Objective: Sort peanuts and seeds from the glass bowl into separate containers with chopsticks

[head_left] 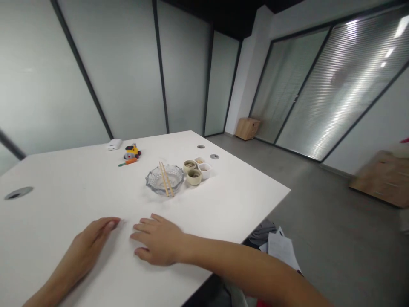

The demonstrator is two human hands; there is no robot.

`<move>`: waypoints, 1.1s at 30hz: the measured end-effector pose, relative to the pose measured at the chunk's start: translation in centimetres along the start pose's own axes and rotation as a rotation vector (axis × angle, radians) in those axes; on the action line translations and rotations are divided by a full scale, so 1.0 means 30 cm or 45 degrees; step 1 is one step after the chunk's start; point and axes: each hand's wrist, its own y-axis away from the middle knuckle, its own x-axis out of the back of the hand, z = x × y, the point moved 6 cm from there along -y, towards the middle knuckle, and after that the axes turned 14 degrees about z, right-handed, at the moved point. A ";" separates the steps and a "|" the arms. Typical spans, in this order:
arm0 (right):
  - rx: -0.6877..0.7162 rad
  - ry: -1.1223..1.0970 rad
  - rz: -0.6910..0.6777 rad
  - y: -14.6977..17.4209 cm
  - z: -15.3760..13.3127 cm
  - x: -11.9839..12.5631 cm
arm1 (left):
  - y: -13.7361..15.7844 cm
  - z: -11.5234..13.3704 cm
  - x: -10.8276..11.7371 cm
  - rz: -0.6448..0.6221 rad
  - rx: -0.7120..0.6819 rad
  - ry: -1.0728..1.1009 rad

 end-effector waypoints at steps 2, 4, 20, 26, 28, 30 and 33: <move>0.091 -0.033 0.038 0.024 0.003 0.017 | -0.025 0.005 0.015 -0.049 0.203 0.129; 0.253 -0.094 0.062 0.049 0.001 0.024 | -0.053 0.022 0.033 -0.013 0.289 0.188; -0.056 0.023 0.175 -0.137 0.493 0.313 | -0.317 0.159 -0.229 0.017 0.376 0.494; 0.126 0.233 -0.253 -0.254 0.599 0.201 | -0.322 0.139 -0.333 -0.004 0.455 0.477; 0.204 0.264 -0.306 -0.274 0.603 0.158 | -0.315 0.135 -0.333 0.008 0.448 0.514; 0.271 0.270 -0.273 -0.285 0.606 0.142 | -0.310 0.130 -0.332 0.015 0.441 0.519; 0.312 0.255 0.022 -0.268 0.616 0.205 | -0.303 0.118 -0.347 -0.035 0.446 0.467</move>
